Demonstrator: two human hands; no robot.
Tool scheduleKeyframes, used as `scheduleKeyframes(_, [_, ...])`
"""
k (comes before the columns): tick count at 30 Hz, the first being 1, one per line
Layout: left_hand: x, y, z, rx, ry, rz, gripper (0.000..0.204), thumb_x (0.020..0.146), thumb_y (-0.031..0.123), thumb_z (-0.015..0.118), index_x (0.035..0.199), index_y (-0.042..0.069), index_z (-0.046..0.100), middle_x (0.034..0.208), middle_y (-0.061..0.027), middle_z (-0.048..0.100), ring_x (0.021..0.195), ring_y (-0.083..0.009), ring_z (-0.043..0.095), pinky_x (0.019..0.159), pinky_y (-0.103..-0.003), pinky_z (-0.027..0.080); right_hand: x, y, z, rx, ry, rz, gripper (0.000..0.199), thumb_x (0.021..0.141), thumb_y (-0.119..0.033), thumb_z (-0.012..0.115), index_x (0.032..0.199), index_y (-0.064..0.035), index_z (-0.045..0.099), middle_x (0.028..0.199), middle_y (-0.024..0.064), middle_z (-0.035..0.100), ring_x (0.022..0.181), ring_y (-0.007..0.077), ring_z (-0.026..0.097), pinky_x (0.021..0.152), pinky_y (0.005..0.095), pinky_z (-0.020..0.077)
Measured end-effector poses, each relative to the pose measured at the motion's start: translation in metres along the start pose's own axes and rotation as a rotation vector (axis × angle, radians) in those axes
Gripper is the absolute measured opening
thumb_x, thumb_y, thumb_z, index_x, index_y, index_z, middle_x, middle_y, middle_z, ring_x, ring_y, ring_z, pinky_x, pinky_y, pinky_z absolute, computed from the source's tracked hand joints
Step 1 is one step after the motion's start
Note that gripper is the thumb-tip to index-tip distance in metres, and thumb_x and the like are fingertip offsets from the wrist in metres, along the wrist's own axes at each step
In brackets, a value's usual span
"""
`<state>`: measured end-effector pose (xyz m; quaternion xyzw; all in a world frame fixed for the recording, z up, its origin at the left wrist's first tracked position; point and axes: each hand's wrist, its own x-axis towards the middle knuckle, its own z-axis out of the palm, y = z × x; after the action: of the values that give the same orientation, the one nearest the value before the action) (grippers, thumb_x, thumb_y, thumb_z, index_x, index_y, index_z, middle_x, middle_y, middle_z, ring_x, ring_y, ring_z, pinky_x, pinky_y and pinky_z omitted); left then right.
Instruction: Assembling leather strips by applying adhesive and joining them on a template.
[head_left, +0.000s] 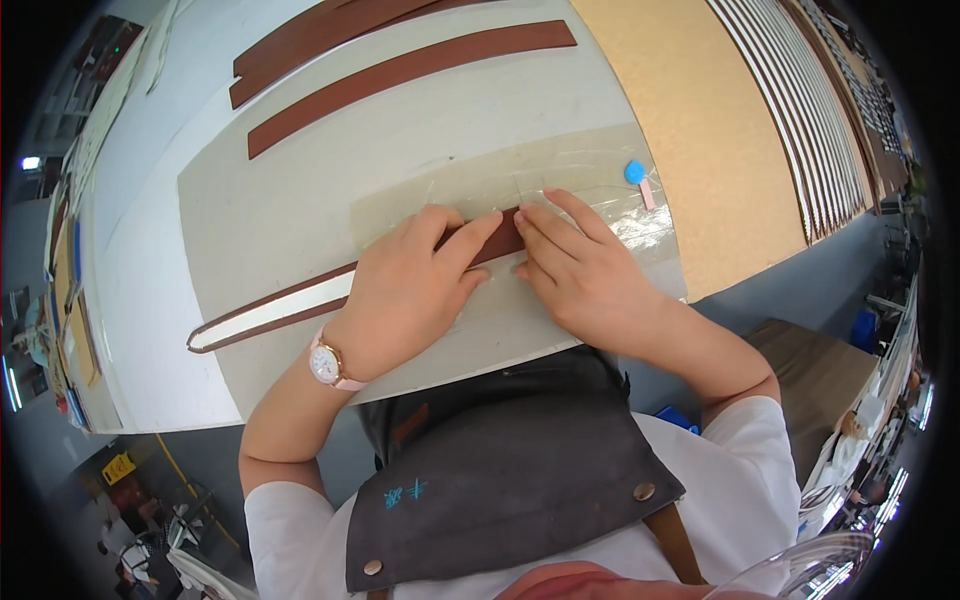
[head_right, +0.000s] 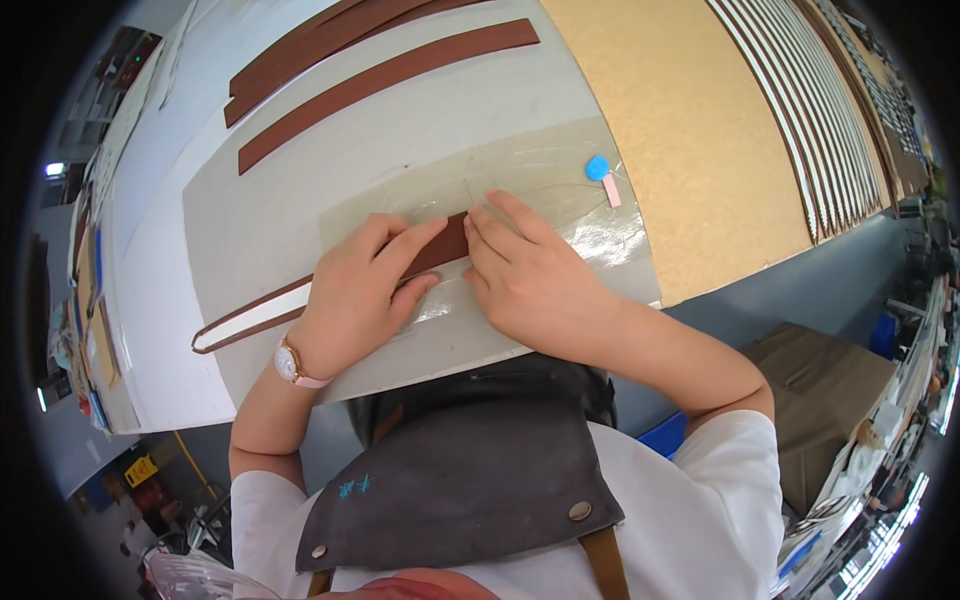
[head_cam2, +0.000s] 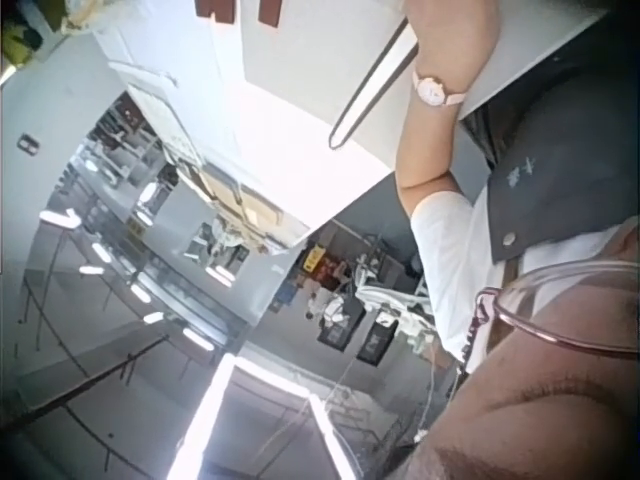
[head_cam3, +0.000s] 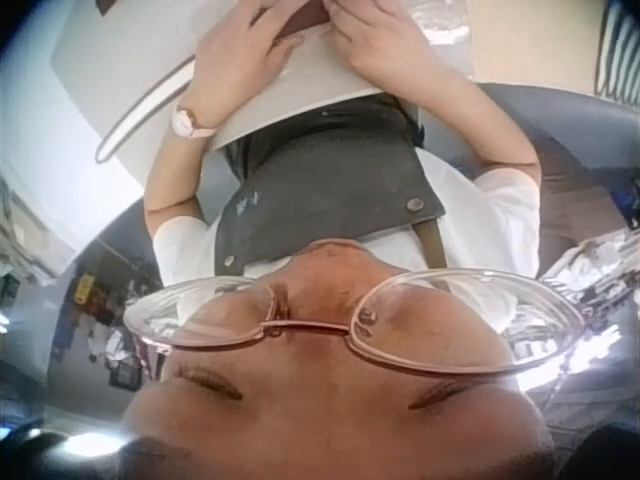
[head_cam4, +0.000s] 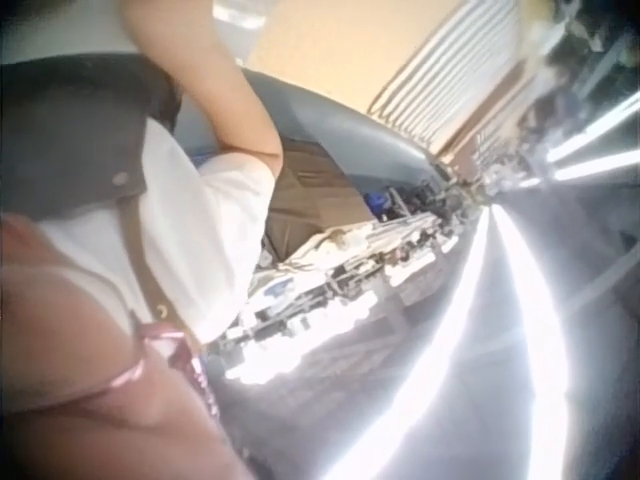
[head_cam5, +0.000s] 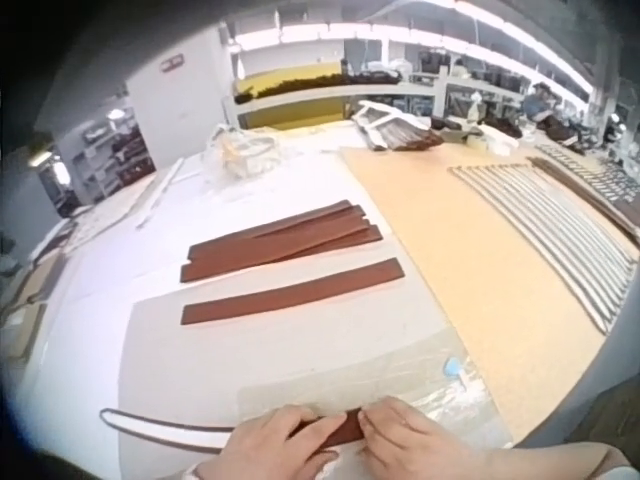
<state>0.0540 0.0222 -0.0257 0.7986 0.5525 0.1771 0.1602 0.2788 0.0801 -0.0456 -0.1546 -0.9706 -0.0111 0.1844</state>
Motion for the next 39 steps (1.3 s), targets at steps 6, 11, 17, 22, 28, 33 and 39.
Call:
scheduleKeyframes(6, [-0.013,-0.013,-0.019,0.078,0.003,0.000,0.045,0.082,0.015,0.081,0.126,0.013,0.072,0.110,-0.0051,0.063,0.093,-0.0244,0.063,0.082,-0.037,0.054,0.003,0.002,-0.006,-0.015,-0.064,-0.025,0.028,0.081,-0.013,0.071,0.093,0.0130,0.072,0.114,0.0270,0.070,0.117,0.0388,0.063,0.112,0.0513,0.0445])
scheduleKeyframes(11, [-0.016,-0.022,-0.015,-0.029,-0.037,-0.011,0.041,0.084,0.016,0.079,0.124,0.011,0.072,0.107,-0.0059,0.062,0.096,-0.0248,0.062,0.083,-0.037,0.054,0.002,-0.002,-0.005,-0.027,-0.078,0.001,0.023,0.083,-0.011,0.072,0.092,0.0104,0.071,0.118,0.0264,0.068,0.121,0.0384,0.062,0.112,0.0534,0.0439])
scheduleKeyframes(17, [-0.019,-0.027,-0.004,-0.002,0.064,0.036,0.049,0.081,0.013,0.081,0.129,0.014,0.070,0.110,-0.0052,0.062,0.099,-0.0238,0.062,0.085,-0.036,0.054,0.003,-0.006,-0.009,-0.034,-0.116,0.034,0.019,0.084,-0.010,0.072,0.092,0.0073,0.069,0.124,0.0252,0.066,0.124,0.0375,0.061,0.112,0.0549,0.0445])
scheduleKeyframes(22, [-0.019,-0.026,0.001,0.043,0.079,0.075,0.049,0.081,0.010,0.079,0.129,0.012,0.069,0.113,-0.0056,0.062,0.100,-0.0247,0.062,0.086,-0.036,0.054,0.003,-0.011,-0.006,-0.034,-0.123,0.048,0.026,0.088,-0.011,0.066,0.094,0.0139,0.070,0.122,0.0310,0.066,0.124,0.0425,0.059,0.115,0.0537,0.0410])
scheduleKeyframes(28, [-0.018,-0.031,0.002,0.044,0.080,0.078,0.044,0.083,0.012,0.079,0.126,0.012,0.070,0.111,-0.0051,0.062,0.100,-0.0239,0.063,0.084,-0.036,0.055,0.006,-0.032,0.007,-0.118,-0.173,0.086,0.043,0.091,-0.016,0.063,0.119,0.0168,0.061,0.130,0.0355,0.060,0.132,0.0459,0.054,0.118,0.0555,0.0368])
scheduleKeyframes(33, [-0.019,-0.035,0.003,0.036,0.073,0.066,0.041,0.083,0.016,0.079,0.123,0.014,0.072,0.108,-0.0029,0.063,0.098,-0.0232,0.063,0.079,-0.036,0.055,0.017,-0.051,0.020,0.173,-0.135,0.184,0.063,0.091,-0.028,0.070,0.132,0.0166,0.054,0.141,0.0370,0.052,0.137,0.0503,0.049,0.121,0.0564,0.0326])
scheduleKeyframes(39, [-0.017,-0.038,0.012,-0.058,0.104,0.061,0.042,0.082,0.017,0.080,0.123,0.013,0.072,0.108,-0.0029,0.062,0.099,-0.0233,0.062,0.080,-0.035,0.055,0.013,-0.035,0.009,0.262,-0.161,0.186,0.066,0.088,-0.028,0.075,0.139,0.0092,0.054,0.148,0.0266,0.052,0.143,0.0406,0.046,0.122,0.0556,0.0300])
